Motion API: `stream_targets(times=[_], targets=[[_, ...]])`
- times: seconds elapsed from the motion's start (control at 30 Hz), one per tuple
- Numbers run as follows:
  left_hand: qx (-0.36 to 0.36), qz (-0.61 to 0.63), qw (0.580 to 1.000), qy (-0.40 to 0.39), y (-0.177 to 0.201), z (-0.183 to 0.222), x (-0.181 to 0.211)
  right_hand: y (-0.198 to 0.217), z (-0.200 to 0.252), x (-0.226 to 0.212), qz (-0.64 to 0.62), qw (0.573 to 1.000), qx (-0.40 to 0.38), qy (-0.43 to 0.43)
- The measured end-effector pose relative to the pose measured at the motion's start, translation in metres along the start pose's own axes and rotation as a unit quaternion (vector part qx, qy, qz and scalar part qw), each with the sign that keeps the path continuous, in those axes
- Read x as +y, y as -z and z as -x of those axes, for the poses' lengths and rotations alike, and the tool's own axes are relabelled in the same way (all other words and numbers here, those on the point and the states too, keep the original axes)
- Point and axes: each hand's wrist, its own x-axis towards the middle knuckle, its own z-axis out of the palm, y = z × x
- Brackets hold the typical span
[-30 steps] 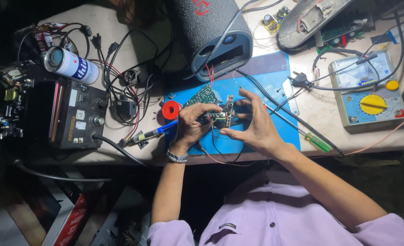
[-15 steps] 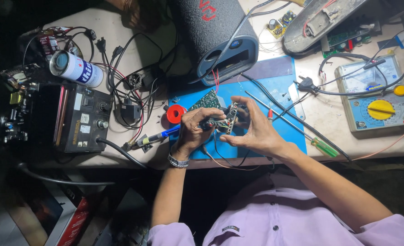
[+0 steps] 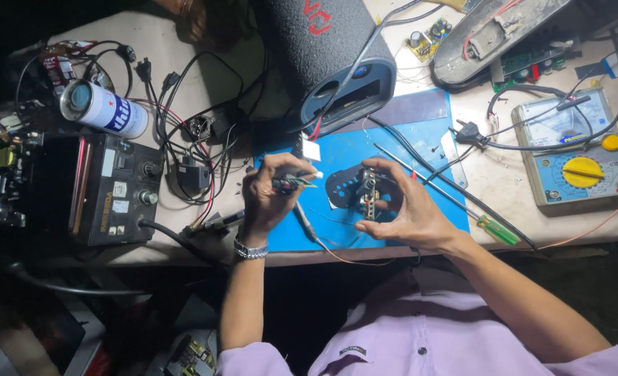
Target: Soldering and inspecting a circuit board on a repair bench
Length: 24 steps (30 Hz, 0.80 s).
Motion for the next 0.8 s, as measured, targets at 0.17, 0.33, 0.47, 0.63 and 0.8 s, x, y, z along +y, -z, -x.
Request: stream_targets(times=[0.17,0.33,0.47,0.63,0.8], targets=[[-0.052,-0.049,0.995,-0.07,-0.031,0.0,0.004,0.019,0.01,-0.013,0.046,0.996,0.033,0.076],[-0.116,-0.158,0.973,-0.126,-0.046,0.003,0.005,0.056,0.038,-0.023,0.147,0.985,0.066,0.064],[-0.143,-0.273,0.937,-0.164,-0.056,0.006,0.003,0.079,0.051,-0.026,0.188,0.974,0.117,0.04],[-0.147,-0.261,0.945,-0.132,-0.063,0.01,0.0,0.106,0.012,-0.042,0.335,0.93,0.059,0.14],[-0.116,-0.209,0.969,-0.058,-0.059,0.017,0.015,0.114,-0.03,-0.03,0.362,0.916,0.003,0.173]])
